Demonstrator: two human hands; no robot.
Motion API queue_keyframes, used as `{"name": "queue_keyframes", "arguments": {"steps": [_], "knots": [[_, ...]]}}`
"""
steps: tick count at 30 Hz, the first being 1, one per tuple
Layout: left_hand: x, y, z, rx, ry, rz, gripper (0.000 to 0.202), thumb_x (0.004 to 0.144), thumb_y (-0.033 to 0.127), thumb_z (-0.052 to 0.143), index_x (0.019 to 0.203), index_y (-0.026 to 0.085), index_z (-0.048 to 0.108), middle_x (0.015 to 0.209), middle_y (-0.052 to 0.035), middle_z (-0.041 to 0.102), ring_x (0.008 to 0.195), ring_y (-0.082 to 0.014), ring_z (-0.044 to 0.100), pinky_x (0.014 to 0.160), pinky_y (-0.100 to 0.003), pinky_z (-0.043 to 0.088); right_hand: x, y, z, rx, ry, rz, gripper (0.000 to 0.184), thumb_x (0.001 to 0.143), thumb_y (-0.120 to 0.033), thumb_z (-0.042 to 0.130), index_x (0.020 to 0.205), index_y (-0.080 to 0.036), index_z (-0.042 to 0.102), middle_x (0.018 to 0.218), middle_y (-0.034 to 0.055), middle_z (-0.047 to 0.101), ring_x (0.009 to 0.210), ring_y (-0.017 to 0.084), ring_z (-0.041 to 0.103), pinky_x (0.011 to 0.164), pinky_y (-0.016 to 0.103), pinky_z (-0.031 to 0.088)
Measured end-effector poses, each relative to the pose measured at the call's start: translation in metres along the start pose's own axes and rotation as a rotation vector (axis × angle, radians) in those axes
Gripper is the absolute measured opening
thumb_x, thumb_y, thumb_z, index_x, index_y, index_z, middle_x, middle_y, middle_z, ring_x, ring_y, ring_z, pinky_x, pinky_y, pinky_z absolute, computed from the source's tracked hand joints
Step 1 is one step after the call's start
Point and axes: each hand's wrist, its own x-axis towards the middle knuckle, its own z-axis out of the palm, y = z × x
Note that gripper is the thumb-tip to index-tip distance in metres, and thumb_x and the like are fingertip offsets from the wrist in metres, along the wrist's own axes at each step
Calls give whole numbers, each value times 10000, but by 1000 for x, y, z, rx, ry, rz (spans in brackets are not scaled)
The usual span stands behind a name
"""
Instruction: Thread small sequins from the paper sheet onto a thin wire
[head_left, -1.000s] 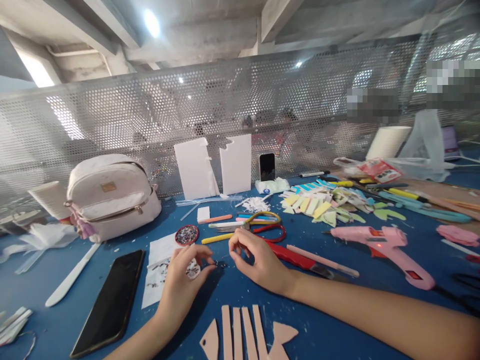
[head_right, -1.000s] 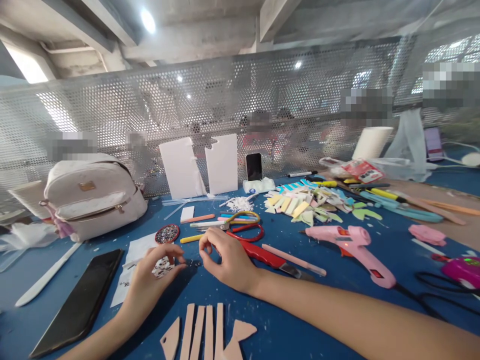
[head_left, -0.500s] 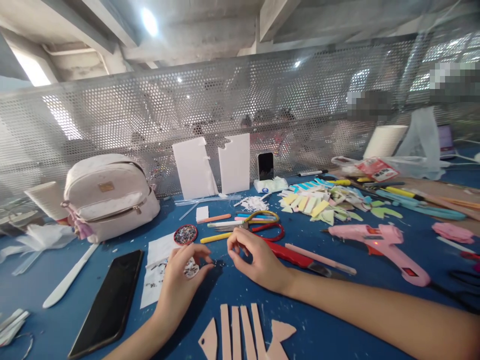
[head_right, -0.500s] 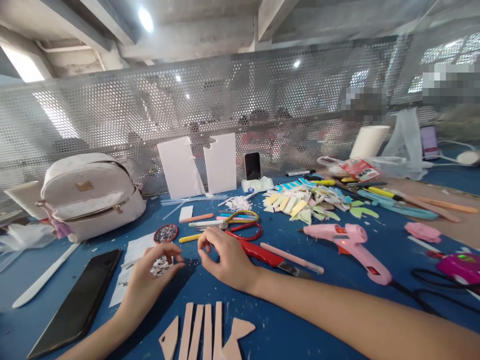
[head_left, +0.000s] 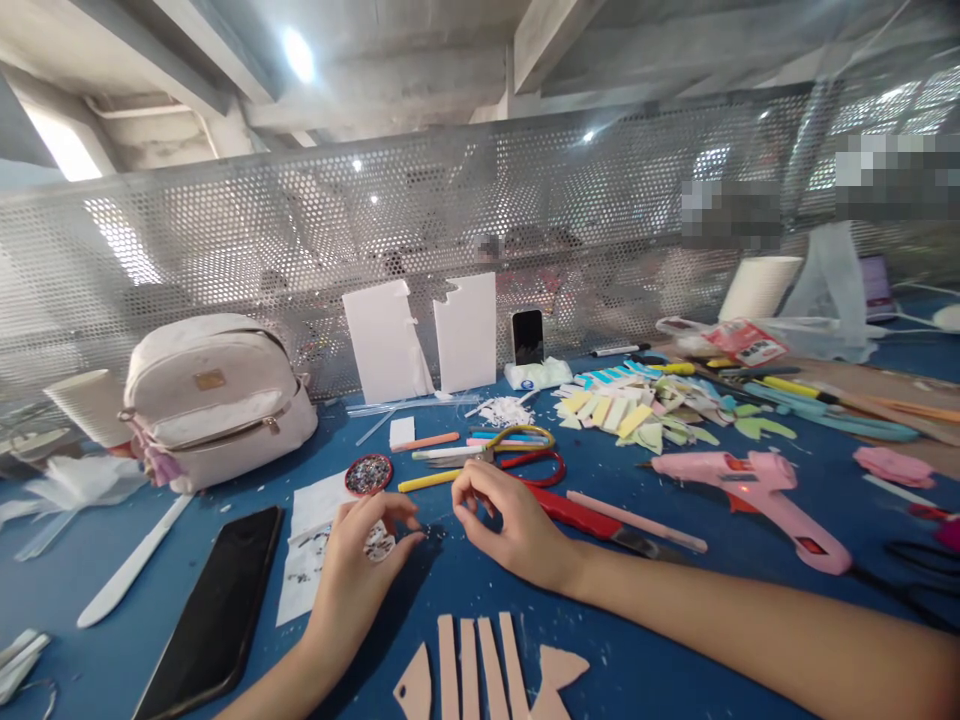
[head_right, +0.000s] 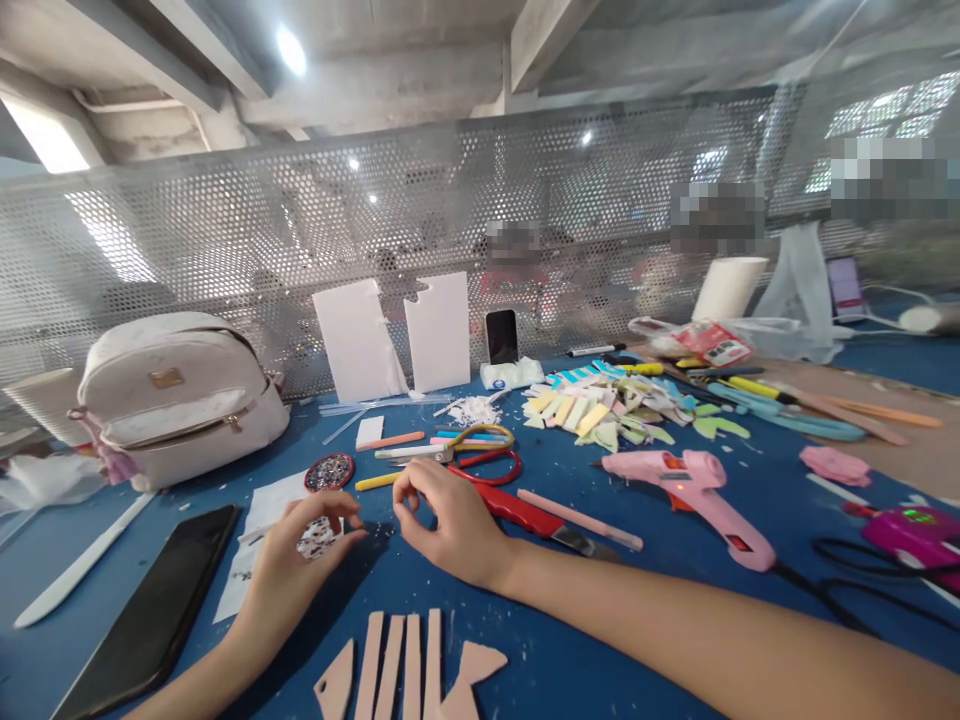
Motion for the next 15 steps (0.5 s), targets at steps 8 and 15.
{"name": "queue_keyframes", "arguments": {"steps": [8,15], "knots": [[-1,0,0,5,-9,1,161,819,154,672,925,269,636,837,18,709,800,-239,609,809,-384,405,0,0,0,5,-1,-1,113,875,-109,490,817,-207,491,774,8,490,723,165,482,619,265,376],[-1,2,0,9,-15,10,196,803,131,689,926,276,641,834,37,707,797,-233,606,812,-378,404,0,-1,0,9,-5,-17,124,862,-88,496,814,-203,491,766,4,485,716,160,479,626,265,373]]}}
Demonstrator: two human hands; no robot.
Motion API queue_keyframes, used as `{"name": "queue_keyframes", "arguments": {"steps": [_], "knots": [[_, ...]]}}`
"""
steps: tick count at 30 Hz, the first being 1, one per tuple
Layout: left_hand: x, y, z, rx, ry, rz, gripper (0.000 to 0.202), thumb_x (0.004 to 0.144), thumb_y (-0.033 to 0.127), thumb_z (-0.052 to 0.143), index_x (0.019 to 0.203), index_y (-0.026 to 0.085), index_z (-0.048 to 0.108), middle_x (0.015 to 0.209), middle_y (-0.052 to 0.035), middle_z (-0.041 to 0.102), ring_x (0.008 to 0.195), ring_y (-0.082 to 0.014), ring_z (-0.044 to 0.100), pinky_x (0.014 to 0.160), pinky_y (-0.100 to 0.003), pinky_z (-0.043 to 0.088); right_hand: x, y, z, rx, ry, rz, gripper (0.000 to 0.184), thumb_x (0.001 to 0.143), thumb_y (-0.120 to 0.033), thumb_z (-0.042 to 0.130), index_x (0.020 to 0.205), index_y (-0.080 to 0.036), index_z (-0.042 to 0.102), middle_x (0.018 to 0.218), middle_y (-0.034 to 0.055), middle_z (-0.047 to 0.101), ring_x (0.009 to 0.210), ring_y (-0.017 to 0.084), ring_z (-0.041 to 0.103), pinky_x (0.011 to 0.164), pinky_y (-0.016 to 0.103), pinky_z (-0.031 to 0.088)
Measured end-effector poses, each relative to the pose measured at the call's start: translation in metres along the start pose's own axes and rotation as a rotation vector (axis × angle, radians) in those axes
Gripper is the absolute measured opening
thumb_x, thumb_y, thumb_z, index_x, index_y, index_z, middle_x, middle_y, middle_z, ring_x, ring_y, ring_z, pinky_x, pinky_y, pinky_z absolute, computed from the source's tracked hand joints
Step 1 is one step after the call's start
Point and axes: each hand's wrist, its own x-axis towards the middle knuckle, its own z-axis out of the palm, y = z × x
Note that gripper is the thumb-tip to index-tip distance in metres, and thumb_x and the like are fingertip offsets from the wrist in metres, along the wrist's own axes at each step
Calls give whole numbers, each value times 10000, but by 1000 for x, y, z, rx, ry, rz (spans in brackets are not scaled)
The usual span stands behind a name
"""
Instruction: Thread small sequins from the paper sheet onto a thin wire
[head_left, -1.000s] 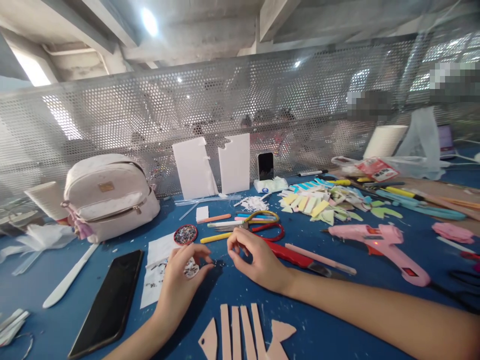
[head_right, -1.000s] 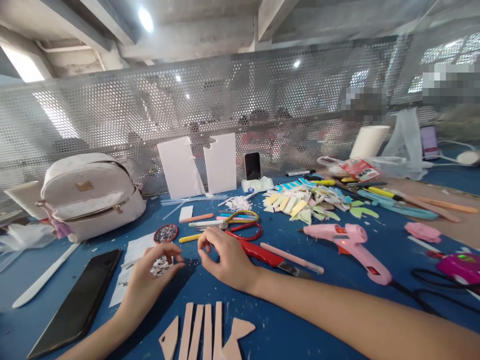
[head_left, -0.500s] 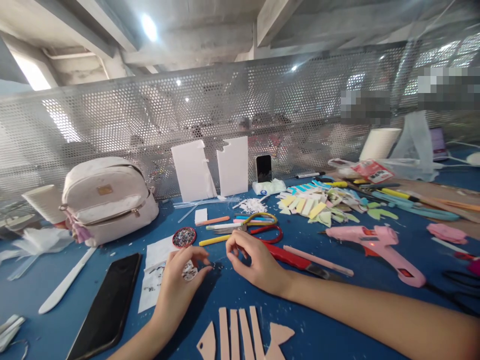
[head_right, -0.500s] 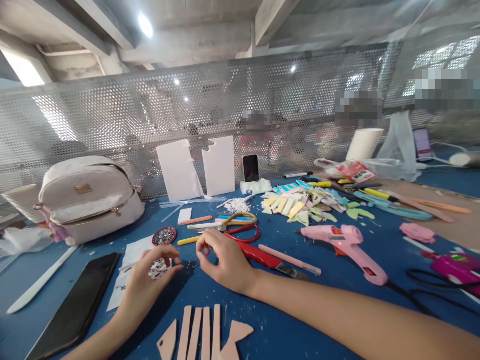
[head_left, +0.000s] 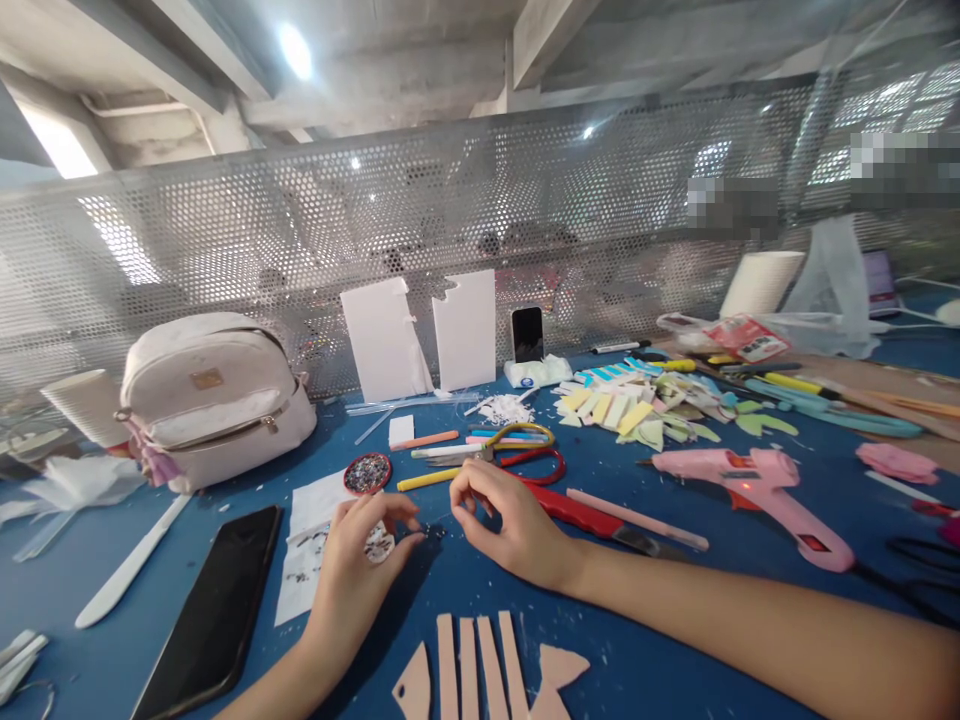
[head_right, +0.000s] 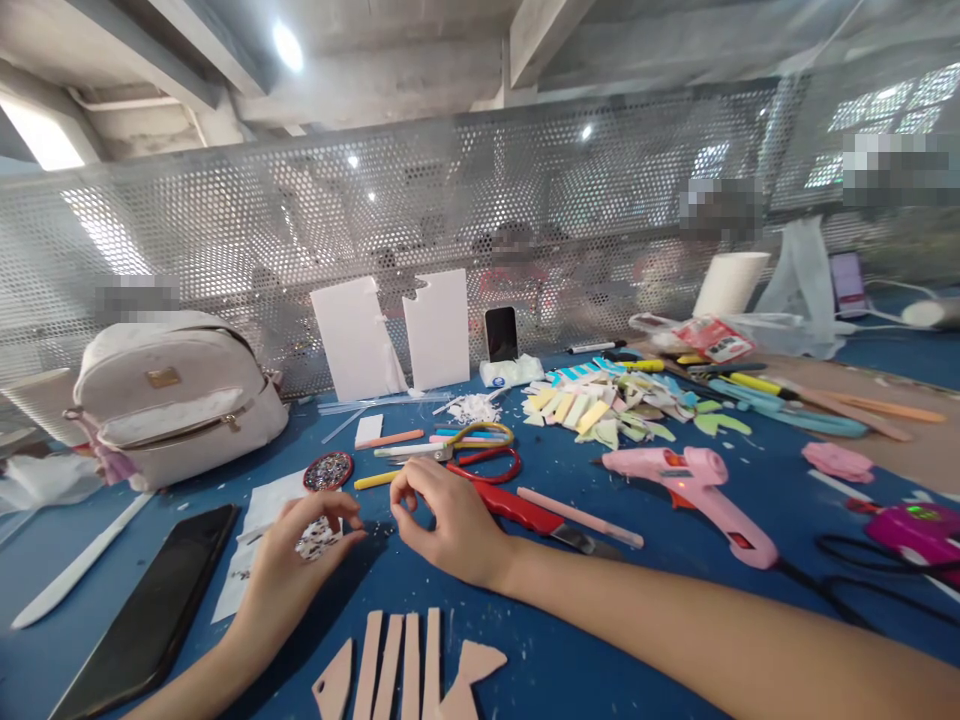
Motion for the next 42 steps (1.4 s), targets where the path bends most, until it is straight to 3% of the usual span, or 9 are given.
{"name": "queue_keyframes", "arguments": {"steps": [34,42], "knots": [[-1,-2,0,40,15,87,194,824,139,701,952,272,640,832,33,720,798,-242,609,805,-382,400,0,1,1,-49,-19,8,116,852,-84,510,813,-193,498,765,-4,486,726,154,485,663,262,369],[0,1,-1,23,9,124,168,816,139,714,919,262,662,846,19,724,780,-234,623,784,-368,411,0,4,4,-113,-95,-29,106,847,-83,537,839,-187,520,779,-10,498,747,149,492,676,259,356]]}}
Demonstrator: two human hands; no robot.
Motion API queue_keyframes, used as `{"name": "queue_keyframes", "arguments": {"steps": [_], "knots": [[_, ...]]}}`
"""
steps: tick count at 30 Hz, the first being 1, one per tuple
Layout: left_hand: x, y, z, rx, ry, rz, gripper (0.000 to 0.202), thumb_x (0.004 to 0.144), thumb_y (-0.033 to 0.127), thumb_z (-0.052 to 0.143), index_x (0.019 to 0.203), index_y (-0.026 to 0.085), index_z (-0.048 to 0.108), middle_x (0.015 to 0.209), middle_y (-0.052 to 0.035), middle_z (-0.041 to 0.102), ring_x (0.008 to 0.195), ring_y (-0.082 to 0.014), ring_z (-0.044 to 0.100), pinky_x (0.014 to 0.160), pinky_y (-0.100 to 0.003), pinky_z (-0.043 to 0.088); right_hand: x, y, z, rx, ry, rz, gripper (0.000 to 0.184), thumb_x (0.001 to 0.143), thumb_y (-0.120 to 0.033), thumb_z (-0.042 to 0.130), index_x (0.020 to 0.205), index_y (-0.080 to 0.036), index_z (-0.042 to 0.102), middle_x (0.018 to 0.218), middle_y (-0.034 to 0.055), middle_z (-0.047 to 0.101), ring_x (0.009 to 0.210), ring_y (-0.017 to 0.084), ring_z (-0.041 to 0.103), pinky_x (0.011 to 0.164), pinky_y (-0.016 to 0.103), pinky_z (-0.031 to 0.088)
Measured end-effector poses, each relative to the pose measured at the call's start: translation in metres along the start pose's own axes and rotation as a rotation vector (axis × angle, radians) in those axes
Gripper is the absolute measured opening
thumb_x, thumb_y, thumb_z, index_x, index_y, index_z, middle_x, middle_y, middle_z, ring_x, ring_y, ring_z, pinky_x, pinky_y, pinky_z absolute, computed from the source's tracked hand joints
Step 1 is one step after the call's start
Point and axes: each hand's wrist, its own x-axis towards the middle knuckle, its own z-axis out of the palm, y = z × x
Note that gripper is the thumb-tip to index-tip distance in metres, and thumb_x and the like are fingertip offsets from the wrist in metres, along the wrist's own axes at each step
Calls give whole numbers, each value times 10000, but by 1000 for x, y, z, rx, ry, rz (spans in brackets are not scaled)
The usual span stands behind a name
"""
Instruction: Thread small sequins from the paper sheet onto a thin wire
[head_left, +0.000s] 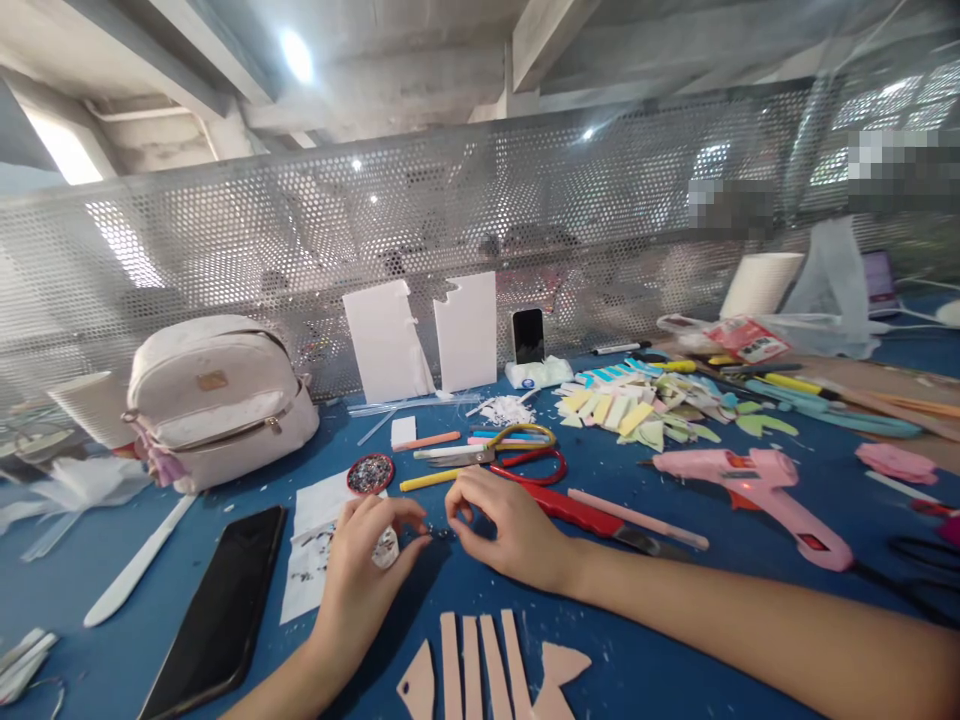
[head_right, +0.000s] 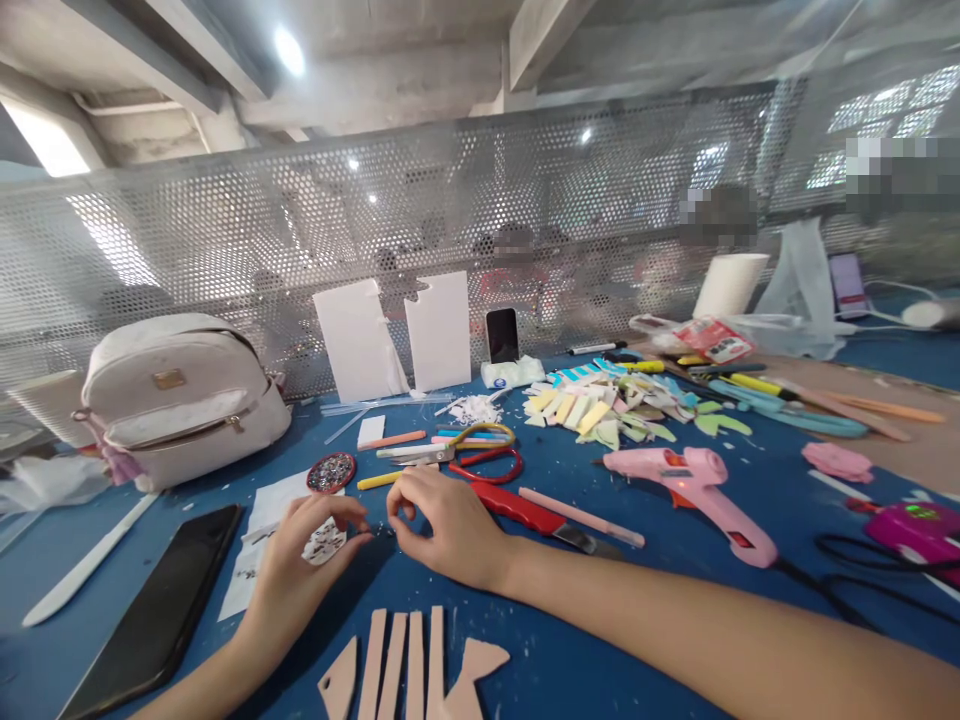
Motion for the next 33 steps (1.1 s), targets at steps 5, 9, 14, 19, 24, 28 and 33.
{"name": "queue_keyframes", "arguments": {"steps": [5,9,14,19,24,28,33], "knots": [[-1,3,2,-57,-4,-2,136,835,124,671,904,239,652,846,3,721,824,-226,657,786,-344,464,0,1,1,-35,-56,-39,83,861,-105,553,857,-186,538,783,-8,510,776,154,500,696,261,364],[-1,5,4,-119,-18,-10,137,839,103,643,907,222,629,801,10,715,736,-188,679,711,-282,517,0,1,1,-50,-103,-51,58,875,-131,559,884,-189,557,796,-3,522,787,159,509,689,257,373],[0,10,6,-150,-24,5,180,828,65,643,923,217,628,799,12,701,700,-166,664,680,-252,527,1,2,1,-52,-154,-57,57,881,-191,607,928,-188,574,796,-4,529,763,158,514,656,252,366],[-3,12,5,-146,-3,37,297,807,32,675,1014,237,622,838,20,656,706,-155,639,691,-247,507,0,3,2,-51,-161,-88,75,913,-246,580,924,-172,579,804,10,543,759,163,513,646,257,366],[-4,10,6,-141,-3,26,323,811,43,688,1050,246,611,813,32,635,694,-154,645,685,-249,501,0,2,0,-15,-178,-115,64,928,-222,564,949,-176,604,802,8,543,761,155,518,655,252,372],[-4,8,7,-151,-25,7,329,810,48,692,1052,252,601,803,38,665,695,-154,654,683,-247,503,0,3,0,-2,-158,-88,30,908,-210,589,903,-180,590,797,4,546,767,156,521,659,252,379],[-4,6,8,-167,-42,6,290,837,94,675,1068,244,586,831,21,666,698,-157,650,683,-260,515,0,4,0,23,-131,-54,31,886,-193,614,900,-182,588,788,-2,551,771,158,531,674,254,394]]}}
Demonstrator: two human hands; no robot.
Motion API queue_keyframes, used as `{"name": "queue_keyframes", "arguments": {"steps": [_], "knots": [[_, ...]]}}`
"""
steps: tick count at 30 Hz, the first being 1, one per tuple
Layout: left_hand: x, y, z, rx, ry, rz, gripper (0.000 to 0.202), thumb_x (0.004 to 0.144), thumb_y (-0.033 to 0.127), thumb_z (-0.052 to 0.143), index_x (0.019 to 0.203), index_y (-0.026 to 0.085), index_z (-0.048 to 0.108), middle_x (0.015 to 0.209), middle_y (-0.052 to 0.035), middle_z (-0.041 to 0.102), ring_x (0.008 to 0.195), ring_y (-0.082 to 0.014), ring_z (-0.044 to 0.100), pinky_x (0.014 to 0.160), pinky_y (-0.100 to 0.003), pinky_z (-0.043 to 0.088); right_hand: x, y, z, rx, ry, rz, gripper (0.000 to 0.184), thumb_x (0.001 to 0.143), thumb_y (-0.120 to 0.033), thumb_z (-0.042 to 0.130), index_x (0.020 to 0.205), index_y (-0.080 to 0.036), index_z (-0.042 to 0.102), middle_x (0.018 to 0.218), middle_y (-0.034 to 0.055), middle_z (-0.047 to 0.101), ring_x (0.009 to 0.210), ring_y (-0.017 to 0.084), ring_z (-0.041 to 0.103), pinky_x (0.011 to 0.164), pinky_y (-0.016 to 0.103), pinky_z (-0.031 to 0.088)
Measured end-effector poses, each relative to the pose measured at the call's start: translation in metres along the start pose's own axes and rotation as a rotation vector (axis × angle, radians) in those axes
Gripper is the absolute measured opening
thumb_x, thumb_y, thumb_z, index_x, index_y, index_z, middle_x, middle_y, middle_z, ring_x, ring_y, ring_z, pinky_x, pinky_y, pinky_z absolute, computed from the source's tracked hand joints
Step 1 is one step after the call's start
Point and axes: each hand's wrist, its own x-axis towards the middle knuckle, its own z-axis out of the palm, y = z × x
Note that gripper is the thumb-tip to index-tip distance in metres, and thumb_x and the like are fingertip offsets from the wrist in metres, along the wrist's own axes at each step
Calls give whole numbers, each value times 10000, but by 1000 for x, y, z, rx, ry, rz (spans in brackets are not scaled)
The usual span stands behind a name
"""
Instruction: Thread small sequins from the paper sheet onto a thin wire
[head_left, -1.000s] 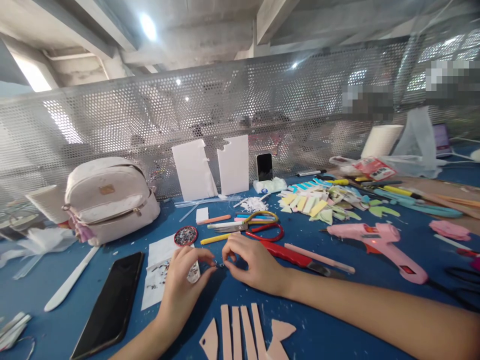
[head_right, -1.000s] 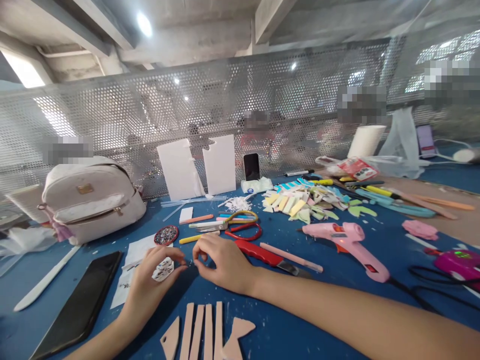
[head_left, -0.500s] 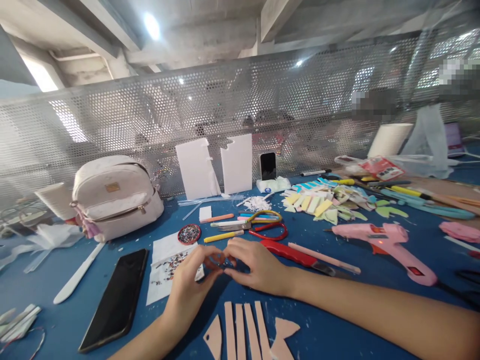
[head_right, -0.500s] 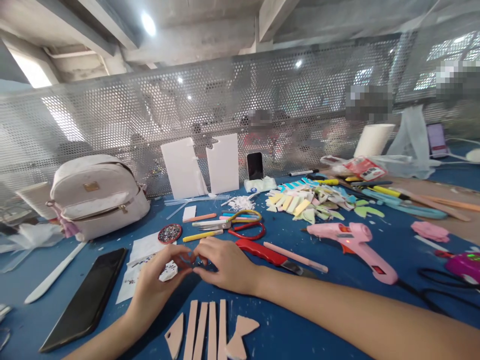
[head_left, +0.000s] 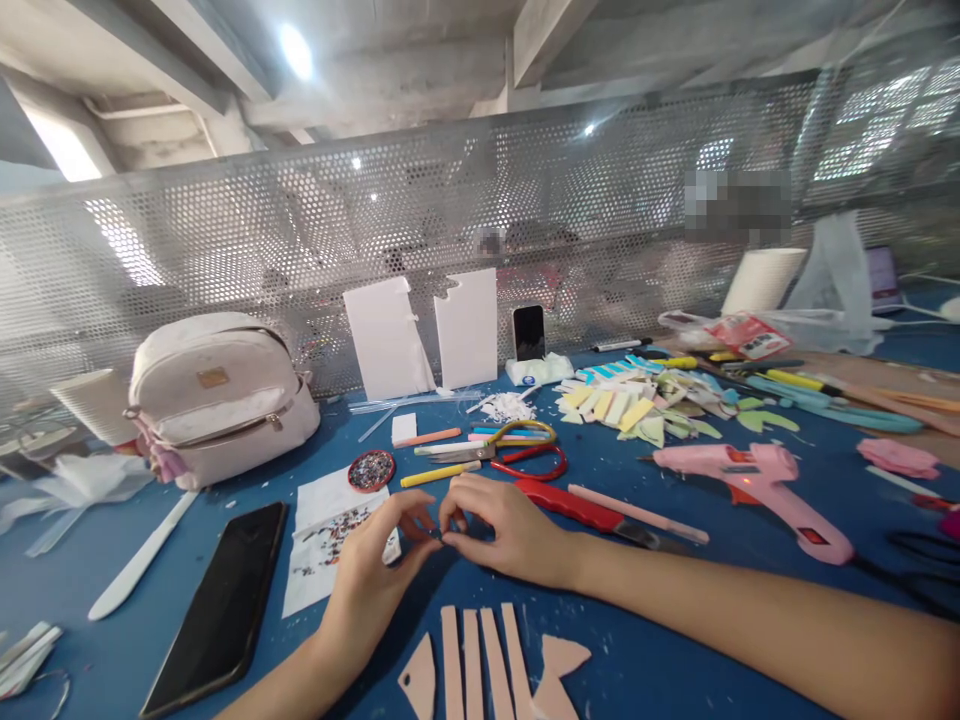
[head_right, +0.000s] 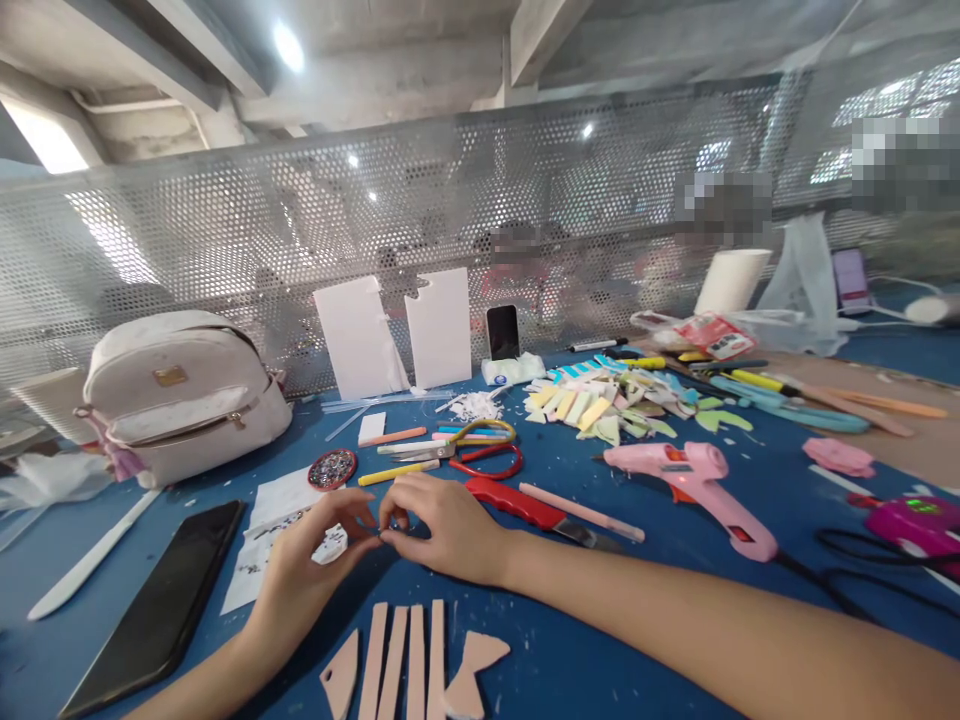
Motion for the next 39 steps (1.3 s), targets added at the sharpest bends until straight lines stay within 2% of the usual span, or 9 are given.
{"name": "queue_keyframes", "arguments": {"steps": [4,11,16,18,24,29,34,39], "knots": [[1,-2,0,74,26,34,241,843,126,679,1039,231,587,771,24,605,678,-169,610,665,-277,496,0,-1,-1,4,-40,-23,70,893,-186,607,960,-182,625,799,0,557,752,154,532,664,251,393],[2,0,-2,103,11,61,163,843,128,690,926,220,584,760,24,579,671,-166,585,638,-260,466,2,-2,-1,39,-55,-13,36,886,-162,602,895,-181,631,780,-2,559,744,155,530,677,253,396],[3,2,-2,111,3,71,178,840,109,694,920,220,581,761,22,580,679,-166,584,641,-254,463,2,-1,-1,47,-64,5,29,887,-153,601,887,-181,607,789,-7,548,755,155,532,681,251,393],[2,4,-2,114,-2,77,168,846,106,683,916,223,585,761,20,577,685,-168,583,642,-254,467,3,-2,-2,51,-86,-4,11,907,-183,596,896,-181,594,800,-5,548,754,154,530,679,251,393],[1,8,-1,96,-40,116,155,870,83,635,903,228,591,808,4,606,708,-162,594,654,-239,495,4,-3,-4,59,-164,-11,172,935,-320,619,859,-179,557,816,2,564,755,159,532,661,255,392],[1,7,0,77,-46,110,165,861,74,647,914,222,597,802,7,623,702,-159,616,650,-232,500,4,-1,-3,106,-147,18,205,951,-353,600,847,-180,561,828,2,578,754,154,538,664,251,394],[1,4,-1,81,-30,83,191,845,69,672,922,223,590,803,15,639,703,-157,629,659,-234,496,4,2,-3,169,-79,68,159,941,-323,621,890,-177,585,804,-16,555,715,133,515,645,230,384],[3,6,-4,94,-15,93,158,855,81,662,890,218,591,793,10,606,700,-162,596,650,-242,480,3,1,-2,108,-78,9,139,898,-289,683,909,-175,605,751,-37,499,706,130,502,650,231,365]]}}
